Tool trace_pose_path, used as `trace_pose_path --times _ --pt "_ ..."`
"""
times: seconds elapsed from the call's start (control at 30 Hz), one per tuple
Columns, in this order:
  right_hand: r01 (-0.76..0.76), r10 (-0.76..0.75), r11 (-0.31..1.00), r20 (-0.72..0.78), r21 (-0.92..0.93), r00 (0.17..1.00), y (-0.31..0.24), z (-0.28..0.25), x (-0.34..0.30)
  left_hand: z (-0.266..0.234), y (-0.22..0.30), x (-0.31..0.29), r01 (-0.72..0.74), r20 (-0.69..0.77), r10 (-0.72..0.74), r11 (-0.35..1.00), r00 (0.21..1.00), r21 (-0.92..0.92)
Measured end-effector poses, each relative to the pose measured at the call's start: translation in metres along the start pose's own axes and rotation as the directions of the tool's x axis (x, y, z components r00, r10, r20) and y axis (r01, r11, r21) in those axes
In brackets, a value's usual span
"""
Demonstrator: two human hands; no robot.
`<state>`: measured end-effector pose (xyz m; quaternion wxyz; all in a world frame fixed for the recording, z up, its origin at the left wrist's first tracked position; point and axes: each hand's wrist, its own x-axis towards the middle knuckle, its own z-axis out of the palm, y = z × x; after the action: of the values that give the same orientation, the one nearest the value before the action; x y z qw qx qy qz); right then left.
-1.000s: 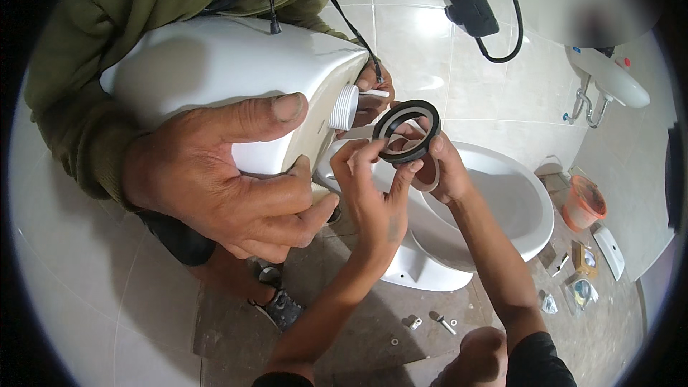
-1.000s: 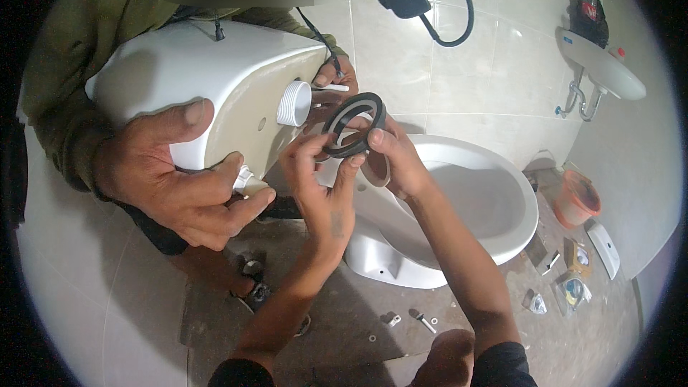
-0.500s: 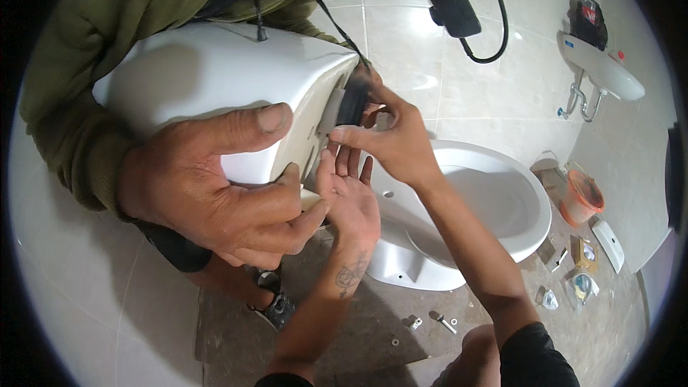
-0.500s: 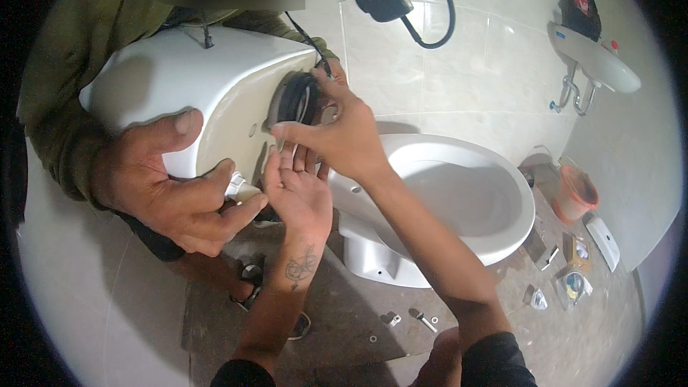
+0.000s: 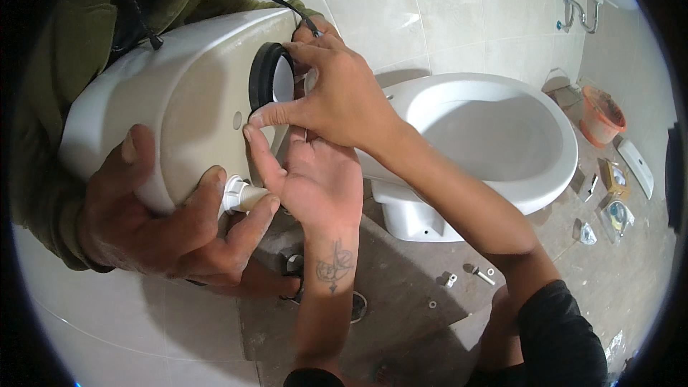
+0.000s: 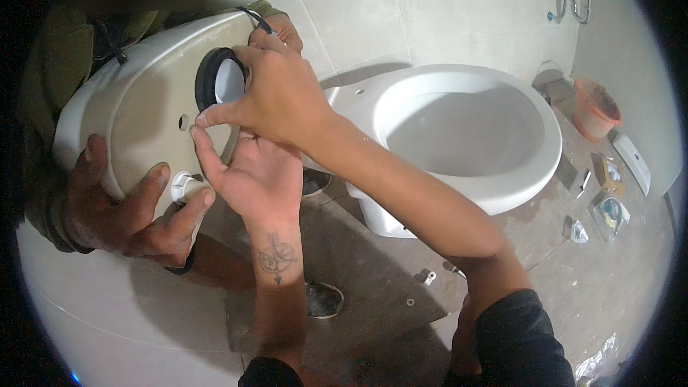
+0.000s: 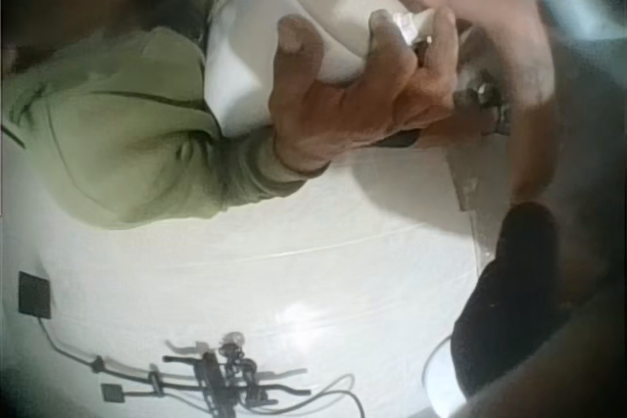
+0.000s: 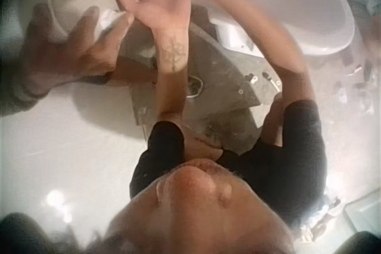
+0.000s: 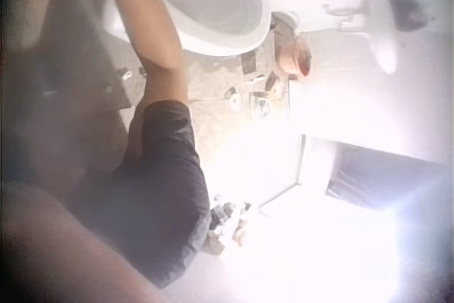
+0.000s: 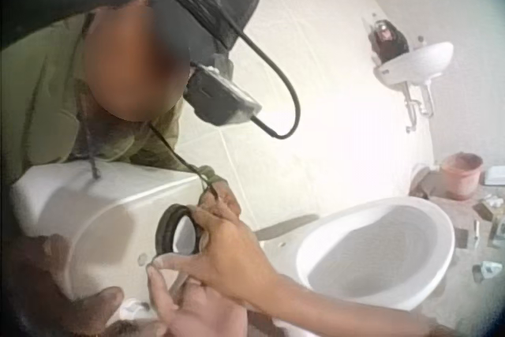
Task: The person installs a rubber gasket and a plastic nut onto the bottom outlet of a toilet cistern. They then position the cistern over the toilet bowl to align the connection.
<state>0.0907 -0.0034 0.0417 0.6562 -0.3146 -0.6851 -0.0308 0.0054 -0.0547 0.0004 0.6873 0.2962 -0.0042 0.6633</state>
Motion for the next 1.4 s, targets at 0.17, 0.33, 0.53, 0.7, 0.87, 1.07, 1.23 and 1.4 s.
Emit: trace_pose_path --times 0.17,0.33,0.53,0.7,0.87,1.07,1.23,1.4 --pt "0.114 -0.108 0.984 0.049 -0.141 0.993 -0.001 -0.004 0.009 0.012 0.015 0.01 0.019 0.063 -0.022 0.999 0.998 0.048" --pt "0.051 -0.046 0.996 -0.076 0.076 0.996 0.003 -0.002 -0.002 0.019 0.012 0.022 -0.057 0.032 0.051 0.981 0.998 0.188" --pt "0.136 -0.147 0.976 0.052 0.167 0.988 0.007 -0.009 -0.013 0.019 0.004 0.025 -0.149 -0.091 0.18 0.95 0.979 0.276" --pt "0.311 -0.314 0.949 0.051 0.058 0.948 0.007 -0.002 -0.002 0.012 0.007 0.026 -0.137 -0.079 0.173 0.931 0.982 0.339" --pt "0.35 -0.362 0.93 0.123 0.109 0.924 0.013 0.001 0.006 0.009 0.009 0.029 -0.144 -0.072 0.177 0.932 0.982 0.331" --pt "0.422 -0.439 0.893 0.097 0.157 0.893 0.02 0.002 0.015 0.002 0.012 0.035 -0.154 0.016 0.158 0.925 0.987 0.346" --pt "0.395 -0.383 0.91 -0.112 0.123 0.917 0.022 0.021 -0.009 -0.001 0.013 0.046 -0.219 0.097 0.196 0.892 0.976 0.394" --pt "0.458 -0.443 0.884 -0.142 0.093 0.885 0.031 0.025 -0.012 -0.004 0.009 0.048 -0.276 0.066 0.276 0.856 0.959 0.437"
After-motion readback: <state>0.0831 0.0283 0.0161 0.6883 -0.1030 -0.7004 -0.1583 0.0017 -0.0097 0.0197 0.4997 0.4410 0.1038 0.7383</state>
